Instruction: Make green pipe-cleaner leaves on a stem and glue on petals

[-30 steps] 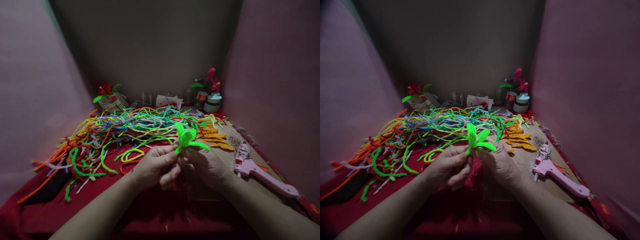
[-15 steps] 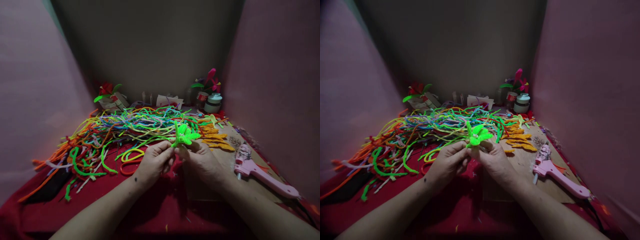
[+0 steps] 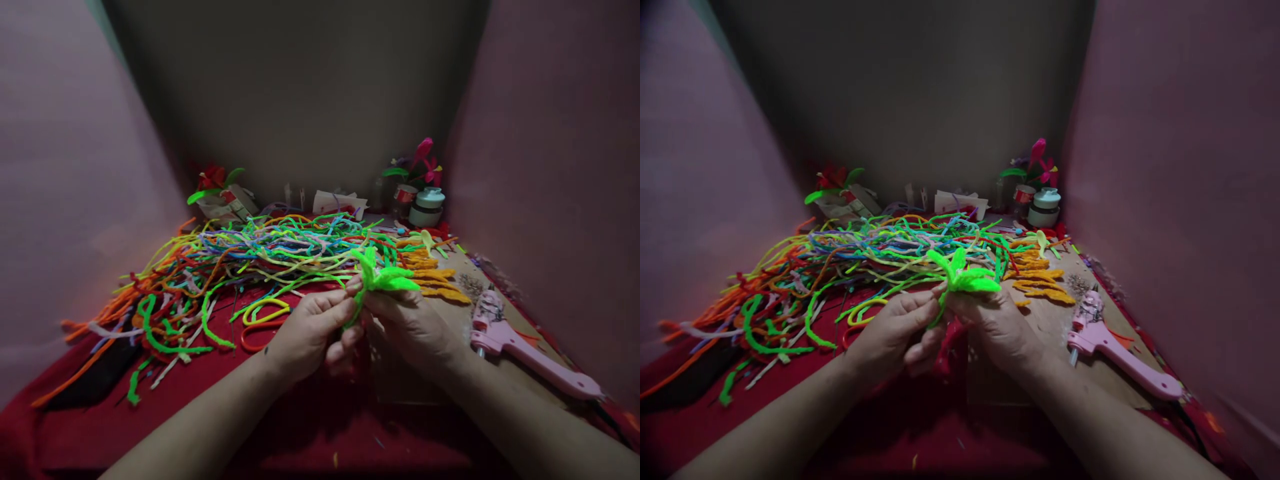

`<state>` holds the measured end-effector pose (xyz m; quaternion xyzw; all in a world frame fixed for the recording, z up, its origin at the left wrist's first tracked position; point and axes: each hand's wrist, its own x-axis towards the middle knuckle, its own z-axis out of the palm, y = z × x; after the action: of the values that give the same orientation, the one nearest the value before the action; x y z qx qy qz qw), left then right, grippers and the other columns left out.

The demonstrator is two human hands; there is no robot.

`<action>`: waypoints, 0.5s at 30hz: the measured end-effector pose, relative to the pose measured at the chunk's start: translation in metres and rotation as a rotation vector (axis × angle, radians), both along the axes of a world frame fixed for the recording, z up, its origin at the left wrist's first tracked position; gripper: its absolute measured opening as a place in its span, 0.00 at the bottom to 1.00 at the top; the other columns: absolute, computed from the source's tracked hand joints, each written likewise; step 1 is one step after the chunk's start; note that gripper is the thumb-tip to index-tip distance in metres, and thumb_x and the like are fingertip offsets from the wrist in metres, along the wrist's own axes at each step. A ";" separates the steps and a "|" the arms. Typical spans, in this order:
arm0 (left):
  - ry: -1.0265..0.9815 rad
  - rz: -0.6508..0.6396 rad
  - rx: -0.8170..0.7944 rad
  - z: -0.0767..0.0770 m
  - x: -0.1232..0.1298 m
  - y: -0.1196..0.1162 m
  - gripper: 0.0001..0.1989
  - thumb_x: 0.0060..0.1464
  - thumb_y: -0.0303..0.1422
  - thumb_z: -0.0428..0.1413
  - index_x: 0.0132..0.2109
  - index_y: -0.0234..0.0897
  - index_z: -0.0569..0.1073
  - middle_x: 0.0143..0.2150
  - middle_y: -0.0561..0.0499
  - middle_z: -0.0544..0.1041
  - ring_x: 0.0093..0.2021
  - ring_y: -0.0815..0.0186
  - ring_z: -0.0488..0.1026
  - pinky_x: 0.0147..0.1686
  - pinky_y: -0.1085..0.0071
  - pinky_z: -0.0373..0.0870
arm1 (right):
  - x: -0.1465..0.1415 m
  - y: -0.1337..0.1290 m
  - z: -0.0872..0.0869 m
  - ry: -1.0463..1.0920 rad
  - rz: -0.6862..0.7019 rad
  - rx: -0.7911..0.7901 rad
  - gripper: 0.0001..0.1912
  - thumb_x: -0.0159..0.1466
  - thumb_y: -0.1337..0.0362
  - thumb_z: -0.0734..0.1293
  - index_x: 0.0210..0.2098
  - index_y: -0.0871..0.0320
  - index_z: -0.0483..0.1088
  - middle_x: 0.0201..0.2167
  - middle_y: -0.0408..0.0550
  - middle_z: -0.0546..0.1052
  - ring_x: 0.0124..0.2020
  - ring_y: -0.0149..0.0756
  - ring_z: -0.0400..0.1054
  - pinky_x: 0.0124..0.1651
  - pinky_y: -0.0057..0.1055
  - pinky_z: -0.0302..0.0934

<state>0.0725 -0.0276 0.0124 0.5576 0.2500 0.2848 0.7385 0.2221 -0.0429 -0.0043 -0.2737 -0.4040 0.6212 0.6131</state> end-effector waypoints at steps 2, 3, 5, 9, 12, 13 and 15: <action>0.215 0.253 0.405 -0.002 0.000 -0.001 0.10 0.55 0.38 0.53 0.33 0.35 0.69 0.21 0.56 0.65 0.19 0.75 0.60 0.21 0.78 0.59 | -0.001 0.000 0.003 -0.033 -0.043 0.014 0.08 0.53 0.65 0.72 0.34 0.51 0.75 0.37 0.42 0.77 0.39 0.37 0.69 0.47 0.37 0.61; 0.307 0.345 0.589 -0.004 -0.001 -0.002 0.07 0.53 0.36 0.54 0.34 0.35 0.70 0.23 0.55 0.66 0.22 0.73 0.62 0.24 0.77 0.59 | -0.002 0.000 0.004 -0.064 -0.059 0.029 0.08 0.53 0.65 0.71 0.34 0.52 0.75 0.38 0.43 0.77 0.40 0.37 0.68 0.48 0.37 0.61; 0.420 0.437 0.820 -0.009 -0.001 -0.002 0.06 0.54 0.33 0.53 0.32 0.36 0.70 0.24 0.55 0.66 0.23 0.73 0.61 0.26 0.76 0.57 | -0.002 0.000 0.007 -0.127 -0.092 0.079 0.07 0.54 0.65 0.71 0.34 0.51 0.75 0.37 0.42 0.77 0.42 0.37 0.68 0.49 0.36 0.60; 0.421 0.395 0.679 -0.006 0.001 -0.003 0.13 0.58 0.35 0.49 0.26 0.35 0.65 0.20 0.57 0.60 0.20 0.75 0.55 0.22 0.78 0.53 | -0.001 0.000 0.009 -0.218 -0.108 0.152 0.07 0.54 0.61 0.71 0.34 0.50 0.76 0.34 0.42 0.77 0.39 0.37 0.68 0.44 0.35 0.61; 0.296 0.302 0.340 0.001 0.004 -0.002 0.16 0.57 0.37 0.50 0.24 0.34 0.63 0.18 0.58 0.60 0.17 0.77 0.54 0.17 0.80 0.50 | 0.001 0.000 0.005 -0.220 -0.011 0.086 0.10 0.56 0.59 0.70 0.37 0.51 0.76 0.33 0.43 0.77 0.36 0.37 0.68 0.40 0.34 0.63; 0.230 0.252 0.217 0.001 0.004 -0.002 0.15 0.56 0.37 0.51 0.25 0.34 0.64 0.17 0.58 0.60 0.15 0.78 0.53 0.16 0.80 0.49 | 0.002 0.000 0.003 -0.195 0.035 0.060 0.11 0.56 0.58 0.69 0.39 0.51 0.75 0.32 0.44 0.77 0.35 0.37 0.69 0.39 0.35 0.63; 0.069 0.099 -0.029 -0.001 0.003 0.000 0.13 0.55 0.39 0.52 0.28 0.34 0.66 0.16 0.60 0.60 0.12 0.79 0.49 0.12 0.81 0.47 | 0.004 0.000 -0.001 -0.135 0.100 0.034 0.12 0.57 0.59 0.69 0.40 0.52 0.75 0.31 0.44 0.77 0.35 0.36 0.70 0.41 0.35 0.63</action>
<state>0.0757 -0.0271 0.0110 0.5432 0.3068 0.2980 0.7225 0.2265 -0.0425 -0.0056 -0.2841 -0.4678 0.6244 0.5573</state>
